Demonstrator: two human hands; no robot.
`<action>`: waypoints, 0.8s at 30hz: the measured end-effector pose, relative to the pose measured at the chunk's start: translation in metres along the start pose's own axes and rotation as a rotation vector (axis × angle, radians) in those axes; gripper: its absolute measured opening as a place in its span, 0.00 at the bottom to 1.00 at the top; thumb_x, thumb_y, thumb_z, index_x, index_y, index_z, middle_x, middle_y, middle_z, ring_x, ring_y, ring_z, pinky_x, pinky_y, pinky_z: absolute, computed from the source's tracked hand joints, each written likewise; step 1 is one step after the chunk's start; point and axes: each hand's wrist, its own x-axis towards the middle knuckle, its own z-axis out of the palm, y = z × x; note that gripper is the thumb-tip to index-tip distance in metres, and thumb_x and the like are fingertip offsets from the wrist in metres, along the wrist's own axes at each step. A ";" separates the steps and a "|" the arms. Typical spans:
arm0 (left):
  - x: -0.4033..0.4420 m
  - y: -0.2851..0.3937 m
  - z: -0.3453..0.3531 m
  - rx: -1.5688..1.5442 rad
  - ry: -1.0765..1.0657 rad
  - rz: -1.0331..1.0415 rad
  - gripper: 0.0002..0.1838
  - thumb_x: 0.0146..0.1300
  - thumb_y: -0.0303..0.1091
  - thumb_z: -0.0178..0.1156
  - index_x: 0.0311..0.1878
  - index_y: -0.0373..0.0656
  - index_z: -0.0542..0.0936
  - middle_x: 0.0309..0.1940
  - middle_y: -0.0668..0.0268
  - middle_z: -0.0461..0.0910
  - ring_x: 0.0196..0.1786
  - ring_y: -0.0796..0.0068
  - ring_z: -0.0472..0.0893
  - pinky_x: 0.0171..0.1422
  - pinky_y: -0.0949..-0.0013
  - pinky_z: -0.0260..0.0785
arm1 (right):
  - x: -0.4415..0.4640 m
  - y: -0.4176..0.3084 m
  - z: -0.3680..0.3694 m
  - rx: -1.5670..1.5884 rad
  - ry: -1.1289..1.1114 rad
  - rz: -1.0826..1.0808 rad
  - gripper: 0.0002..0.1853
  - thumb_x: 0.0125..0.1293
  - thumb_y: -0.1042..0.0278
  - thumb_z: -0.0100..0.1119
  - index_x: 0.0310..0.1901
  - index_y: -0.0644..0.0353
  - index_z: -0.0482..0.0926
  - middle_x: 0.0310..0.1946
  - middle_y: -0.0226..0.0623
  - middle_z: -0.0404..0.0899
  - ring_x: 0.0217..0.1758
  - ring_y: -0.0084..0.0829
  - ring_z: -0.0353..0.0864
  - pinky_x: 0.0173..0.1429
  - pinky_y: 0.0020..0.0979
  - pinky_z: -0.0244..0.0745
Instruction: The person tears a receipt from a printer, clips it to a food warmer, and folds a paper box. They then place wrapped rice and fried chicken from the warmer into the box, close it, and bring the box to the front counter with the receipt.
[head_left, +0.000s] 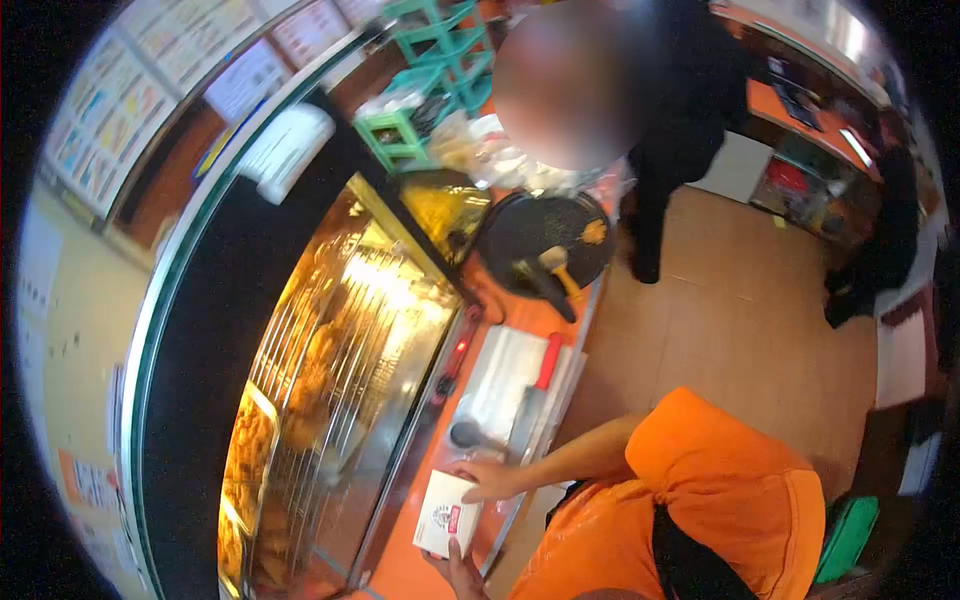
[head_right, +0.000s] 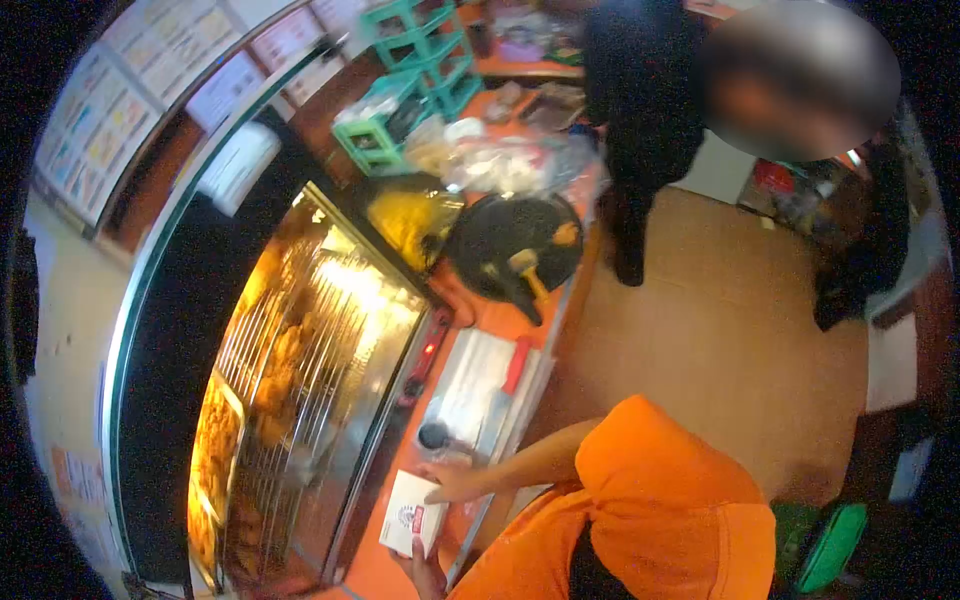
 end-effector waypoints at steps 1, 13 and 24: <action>-0.005 0.008 0.015 0.015 -0.021 0.032 0.45 0.62 0.22 0.65 0.76 0.49 0.49 0.71 0.53 0.60 0.71 0.52 0.67 0.71 0.44 0.69 | -0.007 0.004 -0.008 -0.009 0.046 -0.011 0.36 0.61 0.68 0.69 0.70 0.63 0.64 0.67 0.47 0.68 0.70 0.39 0.70 0.71 0.42 0.69; -0.075 -0.088 0.321 0.333 -0.703 -0.125 0.58 0.50 0.24 0.75 0.77 0.41 0.44 0.70 0.50 0.61 0.70 0.56 0.68 0.73 0.57 0.65 | -0.336 -0.015 -0.233 0.318 0.722 -0.059 0.46 0.63 0.61 0.73 0.76 0.60 0.54 0.66 0.42 0.69 0.70 0.36 0.67 0.76 0.37 0.59; -0.093 -0.300 0.451 0.798 -0.997 -0.557 0.38 0.75 0.50 0.55 0.78 0.46 0.50 0.69 0.49 0.66 0.62 0.54 0.76 0.64 0.53 0.73 | -0.612 0.038 -0.406 0.773 1.508 0.019 0.38 0.68 0.66 0.66 0.74 0.50 0.54 0.65 0.39 0.70 0.53 0.42 0.81 0.43 0.46 0.87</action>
